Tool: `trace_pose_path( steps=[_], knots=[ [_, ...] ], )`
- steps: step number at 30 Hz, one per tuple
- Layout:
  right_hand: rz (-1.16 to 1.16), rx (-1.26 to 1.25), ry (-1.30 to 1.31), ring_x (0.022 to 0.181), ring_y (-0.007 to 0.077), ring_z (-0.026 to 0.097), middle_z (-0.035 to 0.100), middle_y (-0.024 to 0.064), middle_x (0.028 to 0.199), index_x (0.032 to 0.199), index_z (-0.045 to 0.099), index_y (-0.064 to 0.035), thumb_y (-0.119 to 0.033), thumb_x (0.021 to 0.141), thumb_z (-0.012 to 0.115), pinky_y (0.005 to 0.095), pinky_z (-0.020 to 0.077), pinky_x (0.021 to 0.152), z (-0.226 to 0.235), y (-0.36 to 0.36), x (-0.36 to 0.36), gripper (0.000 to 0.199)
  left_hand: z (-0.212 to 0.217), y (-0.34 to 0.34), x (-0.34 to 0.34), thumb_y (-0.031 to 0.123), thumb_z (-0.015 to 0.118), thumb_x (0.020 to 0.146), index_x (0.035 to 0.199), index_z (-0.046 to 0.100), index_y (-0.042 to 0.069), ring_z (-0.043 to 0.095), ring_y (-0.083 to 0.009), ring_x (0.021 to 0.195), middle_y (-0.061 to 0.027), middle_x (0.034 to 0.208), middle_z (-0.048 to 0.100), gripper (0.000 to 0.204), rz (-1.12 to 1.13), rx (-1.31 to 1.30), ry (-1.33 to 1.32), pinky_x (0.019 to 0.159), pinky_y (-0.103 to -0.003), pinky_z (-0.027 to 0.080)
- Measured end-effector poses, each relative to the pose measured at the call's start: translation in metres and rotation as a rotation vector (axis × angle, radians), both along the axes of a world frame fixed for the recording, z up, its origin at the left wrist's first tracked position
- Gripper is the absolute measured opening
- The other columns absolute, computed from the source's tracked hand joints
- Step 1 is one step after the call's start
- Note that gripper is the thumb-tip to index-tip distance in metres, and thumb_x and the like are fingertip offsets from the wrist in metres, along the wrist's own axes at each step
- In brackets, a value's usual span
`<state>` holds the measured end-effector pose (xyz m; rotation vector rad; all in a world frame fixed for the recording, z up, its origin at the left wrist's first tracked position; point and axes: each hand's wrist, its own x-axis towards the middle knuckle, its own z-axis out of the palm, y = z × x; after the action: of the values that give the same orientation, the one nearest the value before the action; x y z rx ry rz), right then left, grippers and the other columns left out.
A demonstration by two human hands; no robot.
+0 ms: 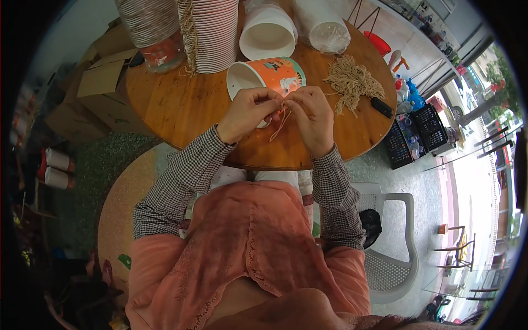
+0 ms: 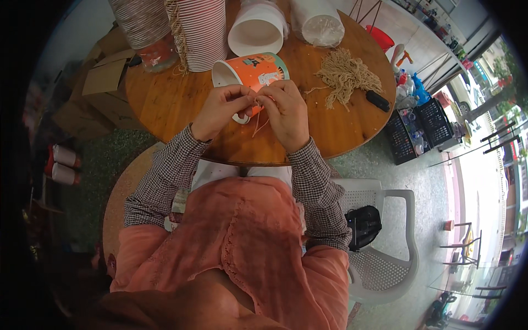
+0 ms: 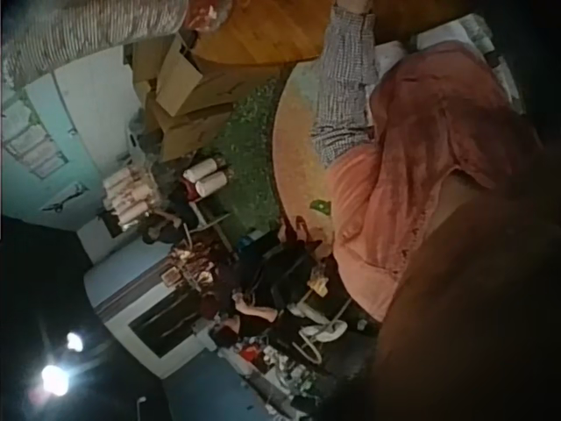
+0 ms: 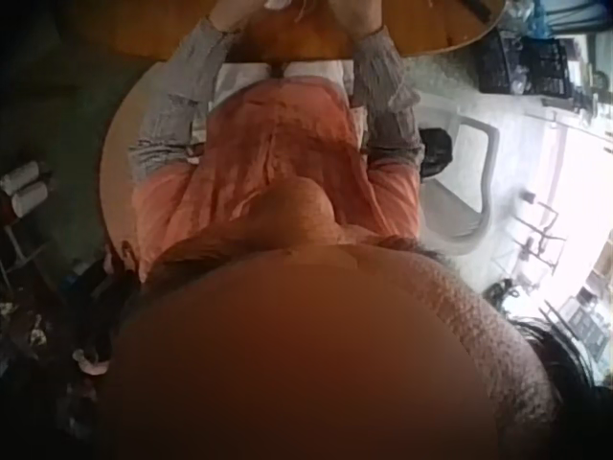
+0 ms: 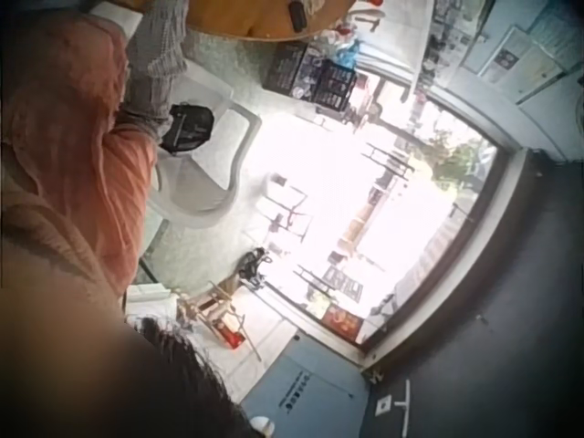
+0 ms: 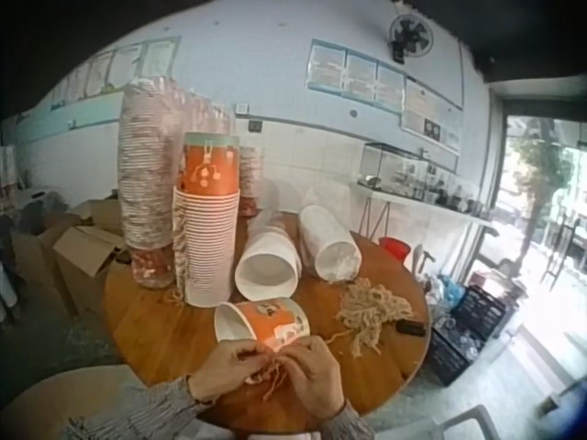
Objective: Attaching thin strings to paper buckets for packaging.
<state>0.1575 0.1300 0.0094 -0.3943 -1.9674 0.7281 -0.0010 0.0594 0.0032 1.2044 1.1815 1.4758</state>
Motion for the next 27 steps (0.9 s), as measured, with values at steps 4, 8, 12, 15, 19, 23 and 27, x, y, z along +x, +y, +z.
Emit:
trace_pose_path(
  steps=[4, 8, 12, 15, 19, 23, 27],
  knots=[
    [-0.019, 0.020, -0.012, 0.077, 0.0202, 0.058, 0.056, 0.0098, 0.086, 0.089, 0.065, -0.0012, -0.001, 0.082, 0.063, 0.0286, 0.0484, 0.067, -0.004, 0.003, 0.000, 0.008, 0.005, -0.003, 0.003, 0.015, 0.061, 0.091, 0.094, 0.065, 0.000, 0.056, -0.0051, 0.066, 0.0002, 0.077, 0.062, 0.016, -0.042, -0.059, -0.077, 0.058, -0.019, 0.045],
    [-0.007, -0.006, -0.040, 0.075, 0.0165, 0.059, 0.059, 0.0087, 0.084, 0.090, 0.065, 0.0002, -0.003, 0.083, 0.063, 0.0274, 0.0489, 0.066, -0.009, 0.008, 0.000, 0.008, -0.001, 0.001, -0.002, 0.017, 0.062, 0.091, 0.094, 0.065, -0.001, 0.057, -0.0056, 0.064, -0.0001, 0.076, 0.062, 0.018, -0.047, -0.099, 0.016, 0.058, -0.020, 0.045],
    [0.120, -0.566, 0.074, 0.076, 0.0108, 0.060, 0.064, 0.0052, 0.086, 0.092, 0.065, 0.0031, -0.008, 0.087, 0.063, 0.0239, 0.0497, 0.066, -0.012, 0.015, -0.001, 0.012, -0.005, 0.000, -0.005, 0.017, 0.063, 0.091, 0.094, 0.065, 0.000, 0.057, -0.0057, 0.064, 0.0002, 0.075, 0.062, 0.018, -0.077, -0.092, -0.038, 0.058, -0.019, 0.045],
    [0.134, -0.727, 0.156, 0.077, 0.0089, 0.061, 0.066, 0.0045, 0.089, 0.095, 0.066, 0.0039, -0.008, 0.087, 0.064, 0.0219, 0.0498, 0.067, -0.018, 0.006, -0.001, 0.014, -0.009, -0.001, -0.006, 0.015, 0.065, 0.089, 0.096, 0.065, -0.002, 0.060, -0.0076, 0.067, -0.0032, 0.080, 0.064, 0.018, -0.052, -0.103, -0.196, 0.061, -0.020, 0.050],
    [0.121, -0.641, 0.165, 0.074, 0.0070, 0.059, 0.066, 0.0044, 0.088, 0.097, 0.066, 0.0033, -0.005, 0.084, 0.067, 0.0203, 0.0483, 0.064, -0.029, -0.005, -0.007, 0.015, -0.013, 0.000, -0.004, 0.015, 0.063, 0.090, 0.097, 0.064, 0.000, 0.060, -0.0077, 0.069, -0.0031, 0.082, 0.065, 0.017, -0.053, -0.054, -0.265, 0.062, -0.020, 0.050],
    [-0.065, -0.463, 0.143, 0.069, 0.0057, 0.056, 0.062, 0.0021, 0.081, 0.092, 0.065, 0.0016, -0.003, 0.084, 0.067, 0.0203, 0.0460, 0.060, -0.037, -0.007, -0.012, 0.010, -0.013, -0.002, -0.002, 0.013, 0.063, 0.090, 0.097, 0.064, 0.000, 0.059, -0.0070, 0.068, -0.0025, 0.082, 0.065, 0.015, -0.002, -0.026, -0.193, 0.061, -0.019, 0.049],
    [-0.041, -0.356, 0.215, 0.066, 0.0056, 0.054, 0.058, 0.0016, 0.079, 0.089, 0.062, 0.0007, -0.001, 0.083, 0.065, 0.0205, 0.0446, 0.058, -0.034, -0.012, -0.011, 0.007, -0.016, -0.002, 0.002, 0.010, 0.064, 0.089, 0.096, 0.063, 0.000, 0.059, -0.0060, 0.066, -0.0023, 0.083, 0.065, 0.012, 0.025, -0.003, -0.161, 0.059, -0.018, 0.048]
  ],
)
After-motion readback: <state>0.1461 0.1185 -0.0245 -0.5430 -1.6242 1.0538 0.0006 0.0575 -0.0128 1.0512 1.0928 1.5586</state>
